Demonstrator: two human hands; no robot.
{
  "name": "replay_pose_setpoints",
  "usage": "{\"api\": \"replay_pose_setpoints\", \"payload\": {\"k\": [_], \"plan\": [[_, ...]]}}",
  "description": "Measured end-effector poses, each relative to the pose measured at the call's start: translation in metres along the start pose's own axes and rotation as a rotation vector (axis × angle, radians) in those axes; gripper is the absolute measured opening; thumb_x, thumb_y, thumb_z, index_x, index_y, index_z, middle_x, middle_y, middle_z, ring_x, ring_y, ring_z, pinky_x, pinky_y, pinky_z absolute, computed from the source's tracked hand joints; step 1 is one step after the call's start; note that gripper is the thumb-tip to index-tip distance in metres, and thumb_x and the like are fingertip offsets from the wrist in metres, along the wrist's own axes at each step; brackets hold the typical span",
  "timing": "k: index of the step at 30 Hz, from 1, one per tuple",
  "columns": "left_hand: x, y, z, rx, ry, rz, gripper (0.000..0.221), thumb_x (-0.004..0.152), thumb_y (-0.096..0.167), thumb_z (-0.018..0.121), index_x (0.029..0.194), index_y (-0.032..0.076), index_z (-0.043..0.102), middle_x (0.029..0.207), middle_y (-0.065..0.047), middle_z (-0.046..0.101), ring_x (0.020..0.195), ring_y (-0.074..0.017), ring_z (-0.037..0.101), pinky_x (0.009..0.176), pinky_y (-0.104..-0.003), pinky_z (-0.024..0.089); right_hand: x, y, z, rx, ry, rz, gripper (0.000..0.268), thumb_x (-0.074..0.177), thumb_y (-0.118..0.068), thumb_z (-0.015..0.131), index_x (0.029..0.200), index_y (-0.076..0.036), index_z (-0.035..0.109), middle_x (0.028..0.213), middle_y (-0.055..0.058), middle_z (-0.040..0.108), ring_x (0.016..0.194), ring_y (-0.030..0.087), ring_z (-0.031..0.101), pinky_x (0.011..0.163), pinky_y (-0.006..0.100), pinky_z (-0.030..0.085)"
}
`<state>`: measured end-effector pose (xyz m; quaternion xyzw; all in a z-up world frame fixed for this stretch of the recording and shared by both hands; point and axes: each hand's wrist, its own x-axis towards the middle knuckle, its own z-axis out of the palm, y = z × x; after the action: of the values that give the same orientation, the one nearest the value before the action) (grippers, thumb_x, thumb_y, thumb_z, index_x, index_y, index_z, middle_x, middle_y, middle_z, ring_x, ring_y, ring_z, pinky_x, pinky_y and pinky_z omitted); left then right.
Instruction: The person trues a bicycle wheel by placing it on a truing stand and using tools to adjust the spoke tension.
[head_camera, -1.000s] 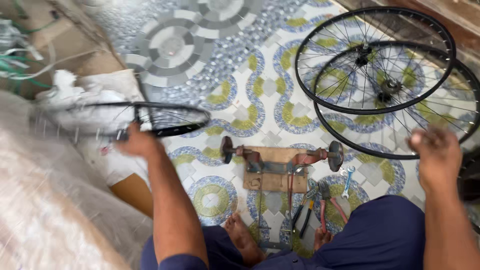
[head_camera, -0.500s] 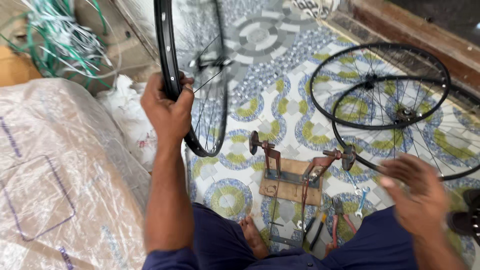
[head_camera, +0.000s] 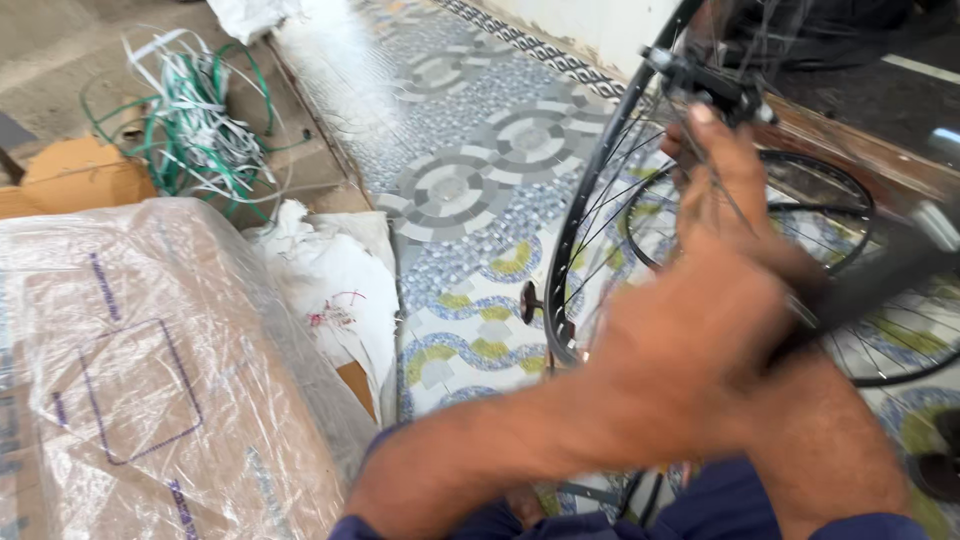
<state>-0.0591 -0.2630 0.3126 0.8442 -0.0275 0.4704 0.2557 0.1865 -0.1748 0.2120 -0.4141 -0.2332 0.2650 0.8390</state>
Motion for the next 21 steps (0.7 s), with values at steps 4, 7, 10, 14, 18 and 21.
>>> {"api": "replay_pose_setpoints", "payload": {"k": [4,7,10,14,18,21], "plan": [[-0.051,0.01,0.049,-0.104,-0.136,0.075,0.031,0.098,0.027,0.078,0.111,0.003,0.061,0.121,-0.008,0.065,0.096,-0.0234,0.068,0.079,-0.033,0.055,-0.017,0.018,-0.051,0.324,-0.05,0.012,0.018,0.106,-0.023,0.063,0.114,-0.007,0.062,0.1,0.011,0.066,0.095,0.026,0.064,0.094,0.047,0.05],[-0.085,-0.009,0.059,-0.168,-0.228,0.107,0.035,0.098,0.032,0.081,0.109,0.005,0.062,0.129,-0.007,0.065,0.1,-0.0213,0.069,0.083,-0.031,0.056,-0.031,0.042,-0.087,0.41,-0.083,0.059,0.021,0.103,-0.025,0.06,0.101,-0.004,0.061,0.097,0.014,0.066,0.094,0.029,0.065,0.097,0.052,0.056],[-0.124,-0.047,0.052,-0.278,-0.309,-0.023,0.049,0.078,0.037,0.087,0.113,0.01,0.068,0.132,-0.014,0.065,0.117,-0.0291,0.069,0.099,-0.036,0.057,-0.044,0.066,-0.113,0.401,-0.09,0.095,0.02,0.104,-0.022,0.058,0.102,-0.002,0.062,0.098,0.013,0.065,0.095,0.028,0.064,0.095,0.049,0.055],[-0.171,-0.137,0.029,-0.125,-0.006,-0.541,0.037,0.083,0.007,0.071,0.12,0.004,0.065,0.119,-0.013,0.072,0.109,-0.0288,0.071,0.097,-0.04,0.056,-0.069,0.1,-0.134,0.257,-0.098,0.132,0.014,0.106,-0.019,0.06,0.104,-0.005,0.061,0.097,0.009,0.064,0.093,0.024,0.062,0.085,0.041,0.051],[-0.188,-0.225,0.017,0.394,-0.052,-0.627,0.03,0.089,0.015,0.078,0.116,0.008,0.068,0.109,-0.014,0.07,0.101,-0.0341,0.067,0.085,-0.045,0.053,-0.092,0.162,-0.139,0.171,0.01,0.144,0.018,0.092,-0.011,0.07,0.108,-0.01,0.063,0.094,0.002,0.064,0.086,0.017,0.06,0.079,0.034,0.053],[-0.188,-0.272,0.029,0.528,-0.057,-0.28,0.032,0.084,0.018,0.078,0.112,0.009,0.065,0.12,-0.016,0.067,0.118,-0.0387,0.06,0.101,-0.047,0.048,-0.11,0.211,-0.143,0.143,0.138,0.322,0.02,0.092,-0.016,0.076,0.104,-0.005,0.064,0.096,0.003,0.067,0.086,0.019,0.062,0.079,0.033,0.052]]}}
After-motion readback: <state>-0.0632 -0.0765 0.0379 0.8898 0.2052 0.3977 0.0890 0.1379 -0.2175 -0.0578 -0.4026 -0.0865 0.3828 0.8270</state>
